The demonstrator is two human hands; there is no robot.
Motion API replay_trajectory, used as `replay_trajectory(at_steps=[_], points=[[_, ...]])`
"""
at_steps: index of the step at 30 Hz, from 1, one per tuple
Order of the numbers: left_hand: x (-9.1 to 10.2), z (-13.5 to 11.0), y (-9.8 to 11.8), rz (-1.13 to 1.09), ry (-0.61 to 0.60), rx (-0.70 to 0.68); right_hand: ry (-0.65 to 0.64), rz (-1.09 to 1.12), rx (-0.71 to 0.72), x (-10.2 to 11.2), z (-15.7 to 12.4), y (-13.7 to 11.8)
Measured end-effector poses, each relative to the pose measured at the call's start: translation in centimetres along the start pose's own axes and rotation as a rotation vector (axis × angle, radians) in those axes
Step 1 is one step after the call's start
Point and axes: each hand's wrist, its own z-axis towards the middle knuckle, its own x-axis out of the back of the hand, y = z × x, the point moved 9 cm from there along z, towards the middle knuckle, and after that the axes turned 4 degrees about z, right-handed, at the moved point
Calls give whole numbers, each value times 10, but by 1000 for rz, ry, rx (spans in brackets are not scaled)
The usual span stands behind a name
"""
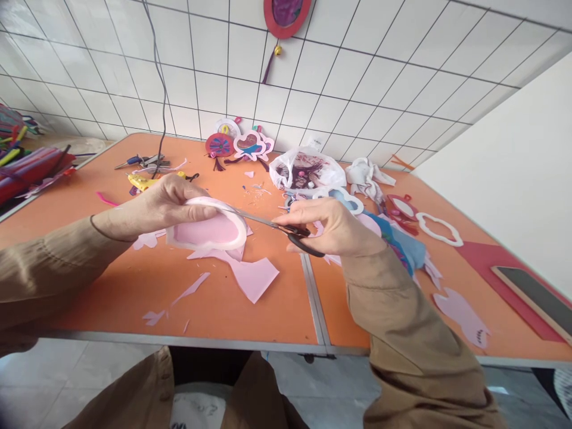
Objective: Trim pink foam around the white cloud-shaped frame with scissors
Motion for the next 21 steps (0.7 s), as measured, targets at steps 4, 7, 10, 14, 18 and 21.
replay_trajectory(at_steps=[4, 7, 10, 14, 18, 21], points=[[-5, 1, -1, 5, -28, 1, 48, 1, -32, -5, 2, 0], [-7, 1, 0, 2, -42, -15, 72, 7, -21, -7, 3, -3], [-7, 2, -1, 24, -41, -18, 68, -22, 32, -9, 4, -8], [-8, 3, 0, 27, -63, -60, 51, -77, 77, -9, 2, -11], [-6, 2, -1, 37, -63, -78, 43, -86, 134, -5, -1, -14], [-3, 1, -1, 64, -30, -75, 13, -69, 123, -5, -2, -12]])
